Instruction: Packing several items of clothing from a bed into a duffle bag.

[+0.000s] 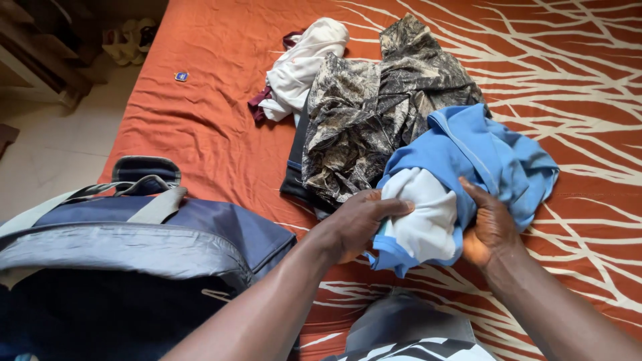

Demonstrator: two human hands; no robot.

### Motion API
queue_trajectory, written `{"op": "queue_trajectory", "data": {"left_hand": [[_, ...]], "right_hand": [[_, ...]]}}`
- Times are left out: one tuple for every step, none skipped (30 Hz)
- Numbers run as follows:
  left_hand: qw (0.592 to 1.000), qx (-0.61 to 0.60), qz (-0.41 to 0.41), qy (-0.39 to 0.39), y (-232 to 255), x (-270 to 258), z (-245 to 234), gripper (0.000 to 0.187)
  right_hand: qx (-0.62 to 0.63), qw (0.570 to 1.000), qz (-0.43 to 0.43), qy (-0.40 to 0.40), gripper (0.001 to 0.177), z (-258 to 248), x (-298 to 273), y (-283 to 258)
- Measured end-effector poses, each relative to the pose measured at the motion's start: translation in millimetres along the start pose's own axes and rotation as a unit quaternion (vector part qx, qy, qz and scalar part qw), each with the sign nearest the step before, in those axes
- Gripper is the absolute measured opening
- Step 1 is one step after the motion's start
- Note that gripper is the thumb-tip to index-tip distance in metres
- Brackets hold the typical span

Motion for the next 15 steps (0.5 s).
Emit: {"op": "queue_trajectory", "data": {"left_hand": [[1.000,0.000,0.003,0.001,-4,-2,-6,0.035],[0.999,-0.048,0.011,-0.009,-6,-3,-9,0.036],[0.995,-0.095,0.019,-0.020,-7,-4,-13,0.038],[0.995,-0.096,0.025,-0.017,-5,-9,-17,0.038],[0.996,-0.087,0.034,0.002,-3,-14,-24,0.041],[0.996,-0.078,0.043,0.021,-1,-19,-30,0.046],[0.995,-0.080,0.049,0.023,10,-29,-27,0.046],[0.994,-0.080,0.065,0.040,22,-39,-27,0.052],[0.992,-0.080,0.080,0.056,34,-50,-27,0.059],[0.991,-0.084,0.085,0.061,36,-54,-29,0.059],[0.989,-0.070,0.120,0.056,42,-57,-30,0.063],[0.985,-0.053,0.153,0.050,50,-61,-30,0.067],[0.984,-0.055,0.158,0.053,48,-59,-35,0.067],[0.971,-0.002,0.219,0.101,56,-60,-47,0.069],[0.948,0.051,0.278,0.148,65,-63,-57,0.071]], "right_hand": [[-0.002,1.000,0.000,-0.002,0.067,6,2,-1],[-0.015,1.000,-0.024,0.006,0.064,12,3,-6],[-0.028,0.998,-0.048,0.015,0.060,18,3,-12],[-0.032,0.998,-0.049,0.010,0.060,37,-5,-13],[-0.070,0.993,-0.088,0.044,0.055,52,-15,-19],[-0.108,0.983,-0.127,0.077,0.051,68,-27,-27],[-0.113,0.983,-0.128,0.072,0.051,76,-26,-26],[-0.153,0.975,-0.156,0.048,0.046,90,-26,-29],[-0.192,0.964,-0.184,0.023,0.041,104,-27,-31],[-0.198,0.963,-0.183,0.019,0.041,117,-28,-30],[-0.222,0.956,-0.193,-0.003,0.038,133,-29,-29],[-0.243,0.948,-0.205,-0.024,0.035,150,-31,-29],[-0.247,0.947,-0.205,-0.028,0.035,162,-28,-33],[-0.267,0.929,-0.221,-0.132,0.031,190,-30,-35],[-0.285,0.900,-0.233,-0.235,0.027,217,-34,-35]]}}
Point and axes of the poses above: each hand's wrist, its own x-axis towards the middle knuckle, its own z-axis out of the palm, y = z × x, the point moved 8 cm from there along x, towards the middle knuckle, and after that the axes turned 9 degrees about z, right-handed, at the moved point
